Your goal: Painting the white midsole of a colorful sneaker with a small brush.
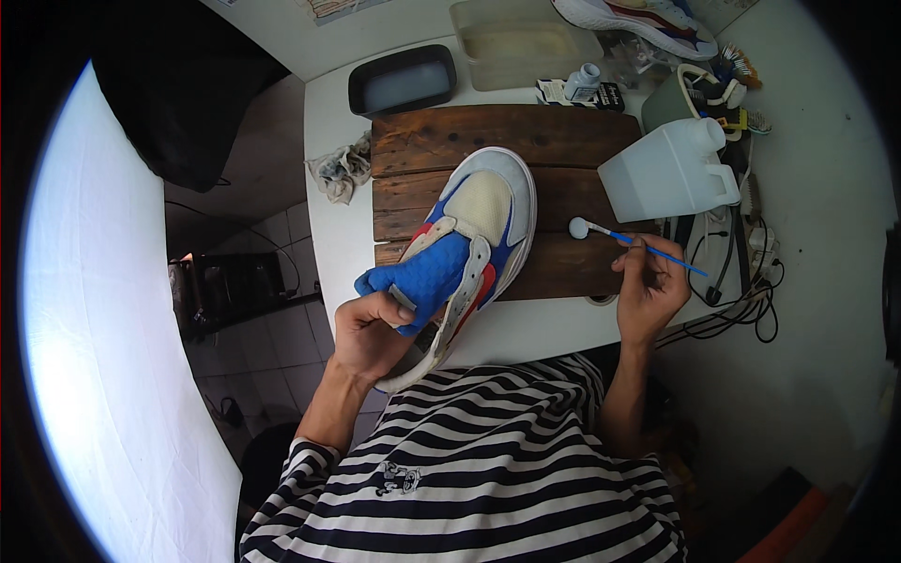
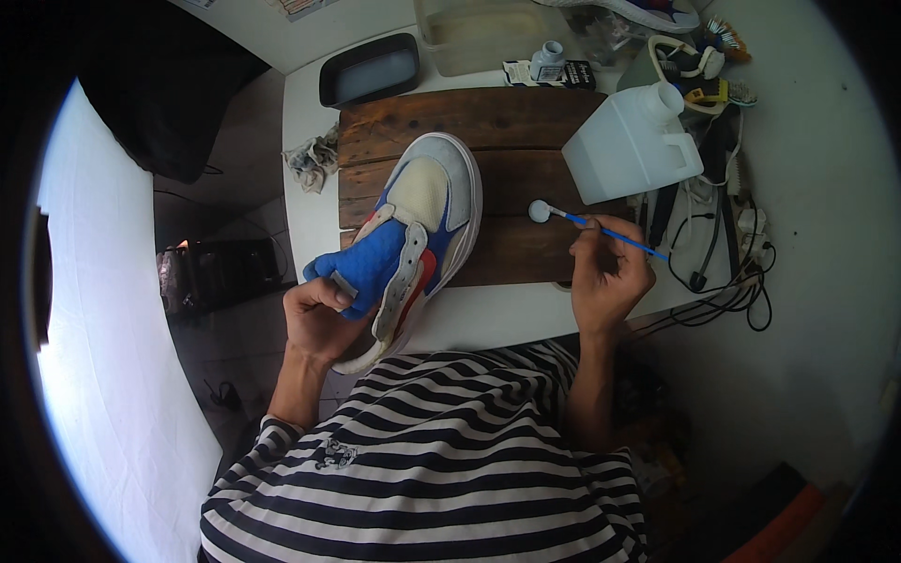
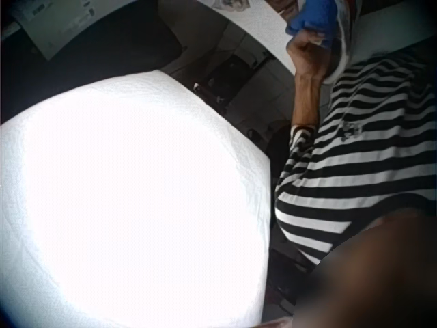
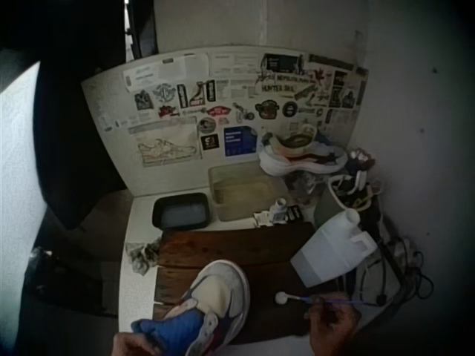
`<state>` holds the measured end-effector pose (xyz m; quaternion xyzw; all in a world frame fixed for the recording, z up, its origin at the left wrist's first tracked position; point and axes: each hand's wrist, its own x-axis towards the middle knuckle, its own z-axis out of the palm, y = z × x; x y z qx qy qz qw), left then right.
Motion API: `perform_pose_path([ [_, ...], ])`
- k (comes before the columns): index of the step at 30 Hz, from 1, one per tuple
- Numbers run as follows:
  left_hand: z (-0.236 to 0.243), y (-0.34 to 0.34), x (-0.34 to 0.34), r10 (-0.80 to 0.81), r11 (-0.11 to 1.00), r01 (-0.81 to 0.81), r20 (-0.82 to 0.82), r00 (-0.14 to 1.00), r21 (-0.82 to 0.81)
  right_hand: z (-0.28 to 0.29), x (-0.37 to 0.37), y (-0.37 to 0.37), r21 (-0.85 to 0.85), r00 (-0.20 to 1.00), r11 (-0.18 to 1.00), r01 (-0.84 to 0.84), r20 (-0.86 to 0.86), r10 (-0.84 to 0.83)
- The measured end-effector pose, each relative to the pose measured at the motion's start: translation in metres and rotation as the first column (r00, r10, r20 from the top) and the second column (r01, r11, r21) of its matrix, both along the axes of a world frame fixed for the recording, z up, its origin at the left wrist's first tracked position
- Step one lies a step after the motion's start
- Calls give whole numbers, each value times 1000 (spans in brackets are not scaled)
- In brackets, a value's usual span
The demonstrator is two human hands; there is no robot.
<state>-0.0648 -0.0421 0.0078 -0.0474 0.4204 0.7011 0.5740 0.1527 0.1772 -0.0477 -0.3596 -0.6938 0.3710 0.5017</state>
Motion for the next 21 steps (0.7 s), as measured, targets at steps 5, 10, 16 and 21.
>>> perform_pose_path([
  [5, -9, -2, -4, 36, 992, -54, 155, 987, 115, -16, -3, 1, -51, 997, 998, -21, 77, 25],
  [10, -8, -4, -4, -8, 993, -7, 128, 992, 115, -23, -10, 1, -58, 999, 998, -9, 42, 11],
  [16, -1, -2, 1, -32, 980, -6, 188, 982, 200, -18, -4, 0, -83, 999, 997, -10, 47, 14],
  [21, -23, -3, 2, -21, 974, -40, 266, 964, 223, 19, 7, -9, -50, 993, 999, 10, -114, -15],
])
